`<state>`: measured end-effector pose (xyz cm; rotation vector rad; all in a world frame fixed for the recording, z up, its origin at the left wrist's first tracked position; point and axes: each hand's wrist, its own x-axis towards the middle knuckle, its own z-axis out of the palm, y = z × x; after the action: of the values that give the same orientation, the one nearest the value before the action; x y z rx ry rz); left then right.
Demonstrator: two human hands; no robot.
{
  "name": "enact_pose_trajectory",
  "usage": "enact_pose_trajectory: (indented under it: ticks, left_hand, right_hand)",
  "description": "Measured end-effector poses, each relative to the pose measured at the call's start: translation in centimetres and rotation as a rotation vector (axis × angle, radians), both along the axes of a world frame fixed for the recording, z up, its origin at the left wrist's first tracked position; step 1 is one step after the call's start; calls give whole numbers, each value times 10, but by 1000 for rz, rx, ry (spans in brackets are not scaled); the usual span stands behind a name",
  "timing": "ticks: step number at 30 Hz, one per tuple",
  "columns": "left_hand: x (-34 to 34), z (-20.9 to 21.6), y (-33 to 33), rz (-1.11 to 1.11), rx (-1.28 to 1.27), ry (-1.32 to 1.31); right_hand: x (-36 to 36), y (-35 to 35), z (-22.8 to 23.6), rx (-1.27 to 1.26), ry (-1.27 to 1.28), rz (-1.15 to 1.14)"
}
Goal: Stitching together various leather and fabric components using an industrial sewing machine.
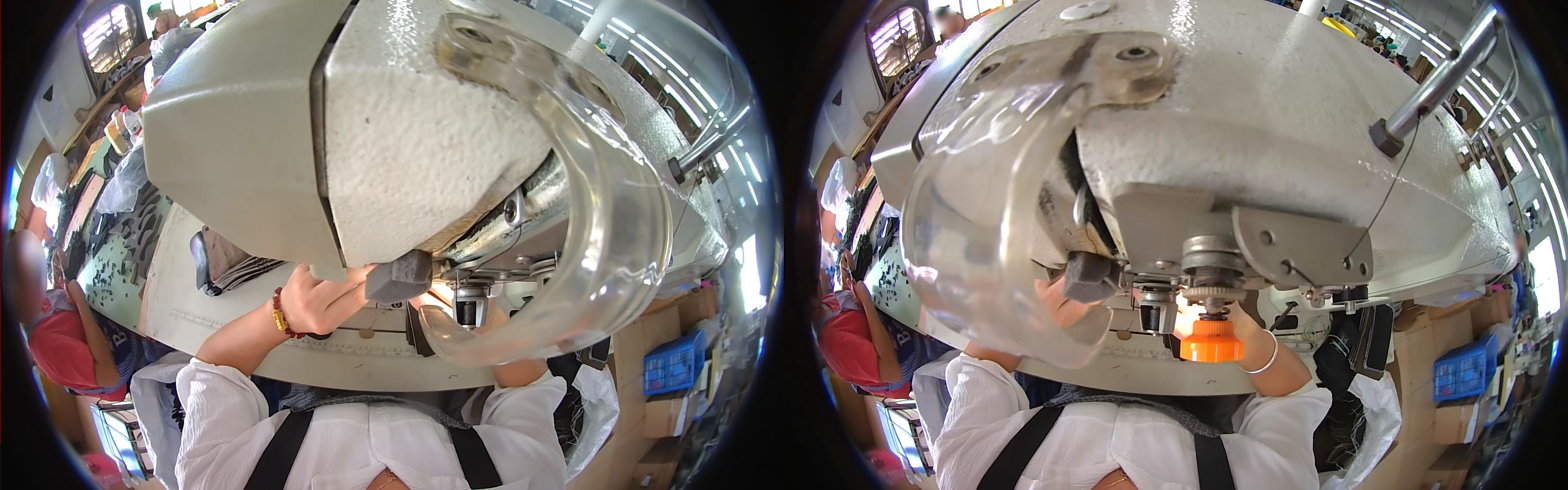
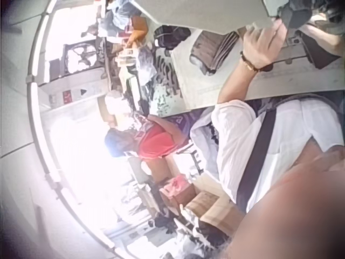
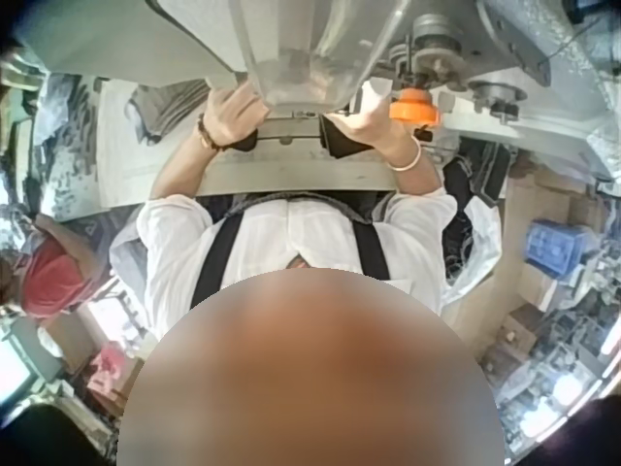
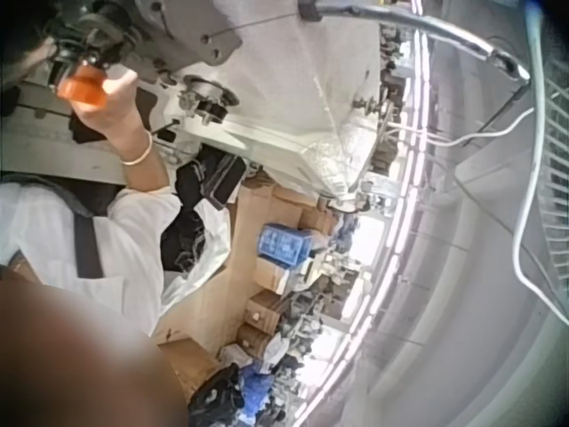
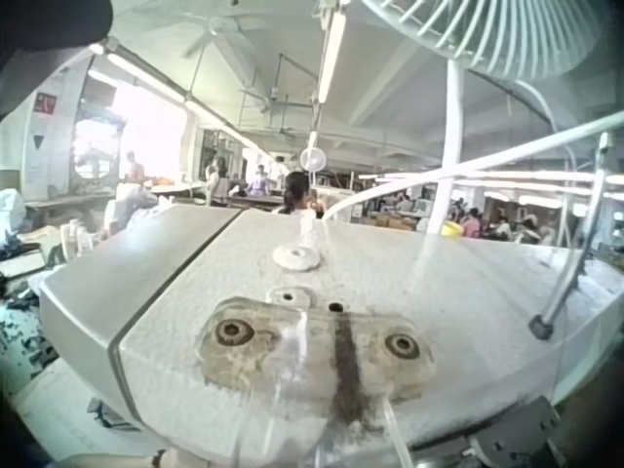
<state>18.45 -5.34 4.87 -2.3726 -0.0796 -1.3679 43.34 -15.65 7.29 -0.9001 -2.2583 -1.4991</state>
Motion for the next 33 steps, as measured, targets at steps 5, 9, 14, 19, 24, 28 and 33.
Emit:
enact_pose_trajectory:
  ticks: [5, 9, 14, 19, 24, 28, 33]
  left_hand:
    - [-6, -11, 2, 6, 6, 30]
    - [-3, -23, 9, 21, -140, 26]
    - [7, -32, 16, 9, -231, -114]
    - [4, -26, 17, -55, -251, -59]
    - [0, -17, 11, -60, -219, -57]
    - [-3, -10, 18, -22, -552, -119]
    - [18, 12, 61, -227, -1470, -293]
  right_hand:
    - [2, 0, 0, -7, 3, 9]
    - [4, -1, 2, -6, 4, 11]
    - [4, 0, 1, 7, -22, 4]
    - [8, 3, -8, 70, -122, -23]
    - [12, 10, -26, 348, -519, -163]
    - [5, 6, -27, 357, -453, -151]
    - [-19, -16, -5, -226, 483, 495]
